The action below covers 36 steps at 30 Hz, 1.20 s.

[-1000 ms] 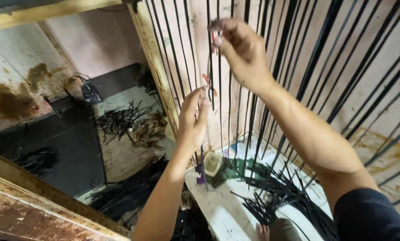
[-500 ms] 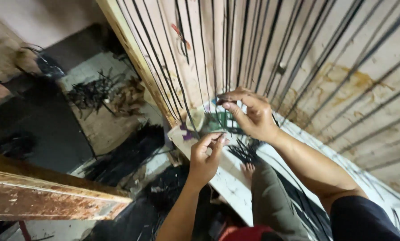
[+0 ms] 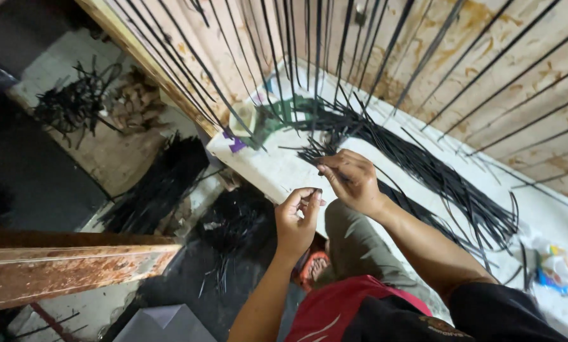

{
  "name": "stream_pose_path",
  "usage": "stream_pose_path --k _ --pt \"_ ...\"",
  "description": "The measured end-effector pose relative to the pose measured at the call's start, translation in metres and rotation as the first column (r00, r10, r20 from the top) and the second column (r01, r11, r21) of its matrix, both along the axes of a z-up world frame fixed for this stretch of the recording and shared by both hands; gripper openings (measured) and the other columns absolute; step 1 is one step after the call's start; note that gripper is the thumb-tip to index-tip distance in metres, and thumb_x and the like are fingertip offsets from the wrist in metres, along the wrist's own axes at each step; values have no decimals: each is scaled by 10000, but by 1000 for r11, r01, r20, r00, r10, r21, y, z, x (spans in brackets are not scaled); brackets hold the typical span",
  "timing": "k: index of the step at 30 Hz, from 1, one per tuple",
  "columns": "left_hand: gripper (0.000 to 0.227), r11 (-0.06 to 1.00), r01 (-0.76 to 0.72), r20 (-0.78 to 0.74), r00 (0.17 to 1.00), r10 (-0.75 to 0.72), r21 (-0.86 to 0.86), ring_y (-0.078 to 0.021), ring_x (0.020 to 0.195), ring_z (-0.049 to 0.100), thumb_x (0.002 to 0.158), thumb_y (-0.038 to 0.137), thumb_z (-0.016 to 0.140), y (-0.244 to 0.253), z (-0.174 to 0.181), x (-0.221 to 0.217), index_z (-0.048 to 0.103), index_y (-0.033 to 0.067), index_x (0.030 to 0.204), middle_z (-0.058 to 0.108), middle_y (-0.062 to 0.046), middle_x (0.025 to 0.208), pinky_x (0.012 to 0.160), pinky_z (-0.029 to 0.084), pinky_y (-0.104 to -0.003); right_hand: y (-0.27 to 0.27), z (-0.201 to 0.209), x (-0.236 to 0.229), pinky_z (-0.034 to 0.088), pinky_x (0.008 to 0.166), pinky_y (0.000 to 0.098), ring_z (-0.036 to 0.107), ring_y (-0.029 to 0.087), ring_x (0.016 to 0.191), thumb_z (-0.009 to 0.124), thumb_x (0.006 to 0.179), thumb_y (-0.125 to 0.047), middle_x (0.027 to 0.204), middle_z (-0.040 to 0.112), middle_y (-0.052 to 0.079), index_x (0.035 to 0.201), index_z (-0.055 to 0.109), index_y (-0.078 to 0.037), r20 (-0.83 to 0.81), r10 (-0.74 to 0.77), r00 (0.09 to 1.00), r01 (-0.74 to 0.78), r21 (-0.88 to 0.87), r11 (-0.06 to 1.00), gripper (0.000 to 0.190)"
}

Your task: The person picks up black cable strips from a table, rubs them against a small rectangular block on a blue container, and then hangs the treated strips on a vertical rack using clothespins. The process is repeated for multiple strips.

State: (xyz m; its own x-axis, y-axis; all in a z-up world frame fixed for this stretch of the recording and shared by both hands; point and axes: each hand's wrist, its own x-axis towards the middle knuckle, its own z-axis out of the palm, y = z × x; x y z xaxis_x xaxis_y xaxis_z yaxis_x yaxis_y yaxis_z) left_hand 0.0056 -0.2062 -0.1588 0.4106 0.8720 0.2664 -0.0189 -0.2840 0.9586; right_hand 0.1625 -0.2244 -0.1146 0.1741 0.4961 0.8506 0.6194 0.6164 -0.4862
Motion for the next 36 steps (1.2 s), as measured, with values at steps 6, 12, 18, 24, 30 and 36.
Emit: stream_pose_path --k 6,12,18,24,30,36 --pt "110 997 26 -62 998 -30 -73 -79 515 563 957 157 722 -18 -40 22 732 74 885 757 -71 661 506 478 -258 -26 -52 25 499 523 345 636 300 558 741 889 94 706 716 134 816 737 40 -25 -91 996 89 -52 995 91" --pt "158 999 24 -129 991 -29 -45 -120 468 557 952 179 740 -39 -115 28 716 110 812 739 -47 616 485 473 -251 -57 -130 39 474 492 349 588 294 509 759 873 81 688 706 125 757 700 38 -8 -148 989 147 -75 986 137" --pt "197 997 42 -94 994 -49 -72 -128 463 551 968 173 721 -76 -218 45 702 113 782 725 -45 605 471 464 -262 -101 -236 55 463 482 349 564 297 488 786 867 35 663 682 111 763 711 24 76 -172 982 179 -105 978 129" --pt "139 999 42 -37 998 -41 20 -148 512 631 988 148 682 -146 -369 74 722 92 867 739 -70 653 508 509 -276 -175 -385 85 461 474 341 533 258 459 765 886 25 588 603 94 853 759 42 119 -133 984 133 5 991 38" --pt "123 1000 4 36 999 -5 25 -160 671 694 997 53 628 -257 -497 105 737 1 1020 777 -152 788 594 568 -323 -292 -516 115 455 461 367 529 279 443 760 895 43 585 613 111 857 755 58 127 -135 983 132 37 991 41" --pt "133 998 34 -3 999 -33 49 -169 728 731 991 73 650 -337 -466 123 741 5 1061 786 -137 826 612 580 -323 -388 -509 137 482 477 355 586 272 499 744 876 93 643 652 108 919 766 52 153 -196 969 194 32 981 63"
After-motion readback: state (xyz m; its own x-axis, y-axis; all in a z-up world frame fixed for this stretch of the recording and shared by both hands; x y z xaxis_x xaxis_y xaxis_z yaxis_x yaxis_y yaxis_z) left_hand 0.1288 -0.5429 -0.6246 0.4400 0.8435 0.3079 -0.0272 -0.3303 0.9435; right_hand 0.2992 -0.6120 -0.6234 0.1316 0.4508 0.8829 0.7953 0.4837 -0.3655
